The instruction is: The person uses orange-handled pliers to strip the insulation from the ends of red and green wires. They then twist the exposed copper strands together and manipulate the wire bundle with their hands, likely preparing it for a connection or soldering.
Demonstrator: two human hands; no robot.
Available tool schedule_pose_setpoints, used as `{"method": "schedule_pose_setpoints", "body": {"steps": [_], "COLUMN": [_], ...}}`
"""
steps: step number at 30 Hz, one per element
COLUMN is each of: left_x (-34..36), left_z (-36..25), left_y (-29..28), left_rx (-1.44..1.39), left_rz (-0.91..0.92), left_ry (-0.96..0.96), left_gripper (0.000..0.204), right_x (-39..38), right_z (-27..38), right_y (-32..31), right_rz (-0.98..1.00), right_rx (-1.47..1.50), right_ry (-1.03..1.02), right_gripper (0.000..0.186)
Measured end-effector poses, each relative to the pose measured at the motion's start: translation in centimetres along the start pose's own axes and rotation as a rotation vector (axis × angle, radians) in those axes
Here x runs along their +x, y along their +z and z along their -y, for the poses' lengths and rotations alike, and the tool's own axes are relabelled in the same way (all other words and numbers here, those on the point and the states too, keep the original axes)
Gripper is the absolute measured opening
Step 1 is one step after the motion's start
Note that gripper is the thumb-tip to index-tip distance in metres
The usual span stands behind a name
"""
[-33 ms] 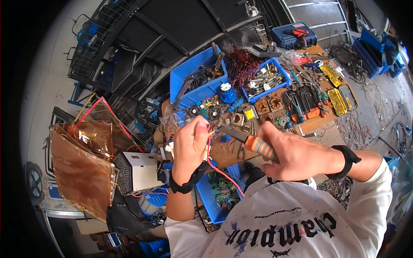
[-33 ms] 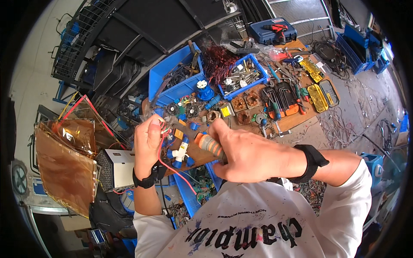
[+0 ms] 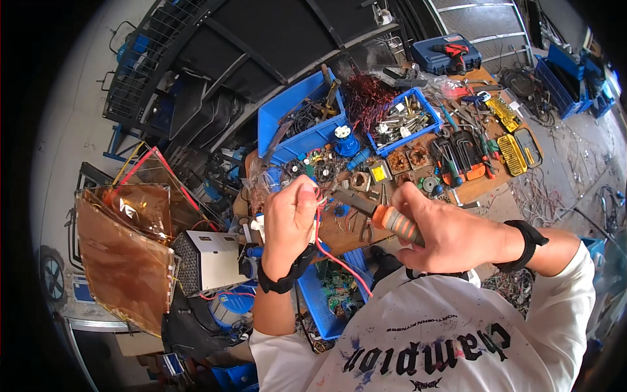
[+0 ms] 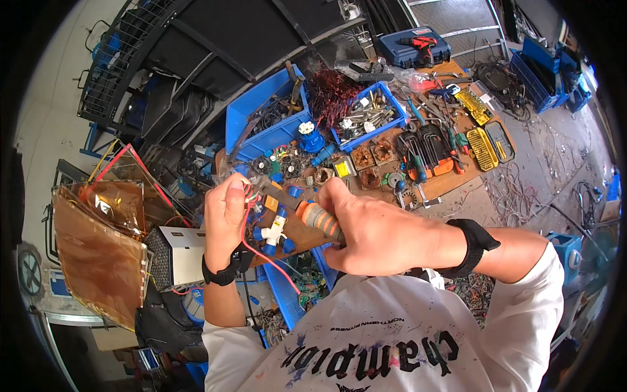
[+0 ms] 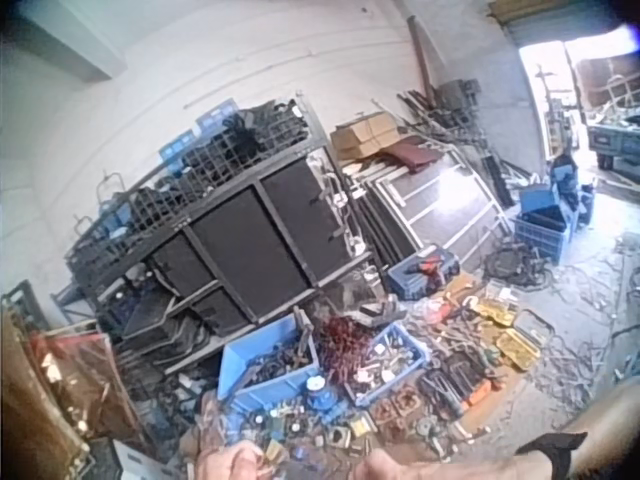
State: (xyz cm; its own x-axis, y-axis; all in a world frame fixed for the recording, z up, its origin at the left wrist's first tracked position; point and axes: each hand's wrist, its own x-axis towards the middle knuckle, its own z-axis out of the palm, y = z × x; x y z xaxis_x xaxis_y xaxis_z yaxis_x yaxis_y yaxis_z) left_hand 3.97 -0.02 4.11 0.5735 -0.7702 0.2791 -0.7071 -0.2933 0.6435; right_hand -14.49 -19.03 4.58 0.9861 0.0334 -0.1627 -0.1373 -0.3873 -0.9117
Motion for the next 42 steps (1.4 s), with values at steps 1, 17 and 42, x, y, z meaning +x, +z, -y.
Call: {"method": "schedule_pose_setpoints", "body": {"steps": [1, 17, 42], "left_x": [0.0, 0.4, 0.2], "left_z": [0.0, -1.1, -1.1], "left_y": [0.1, 0.5, 1.4], "left_rx": [0.011, 0.044, -0.144], "left_rz": [-0.008, -0.07, -0.178], "left_ry": [0.008, 0.105, 0.001], "left_gripper": [0.049, 0.042, 0.046], "right_x": [0.0, 0.3, 1.4], "right_z": [-0.2, -2.9, -6.0], "right_y": [0.2, 0.9, -0.7], "right_rz": [-0.009, -0.103, 0.152], "right_rx": [0.042, 0.173, 0.799], "right_ry": [-0.003, -0.086, 0.072], "right_gripper": [0.04, 0.042, 0.045]}}
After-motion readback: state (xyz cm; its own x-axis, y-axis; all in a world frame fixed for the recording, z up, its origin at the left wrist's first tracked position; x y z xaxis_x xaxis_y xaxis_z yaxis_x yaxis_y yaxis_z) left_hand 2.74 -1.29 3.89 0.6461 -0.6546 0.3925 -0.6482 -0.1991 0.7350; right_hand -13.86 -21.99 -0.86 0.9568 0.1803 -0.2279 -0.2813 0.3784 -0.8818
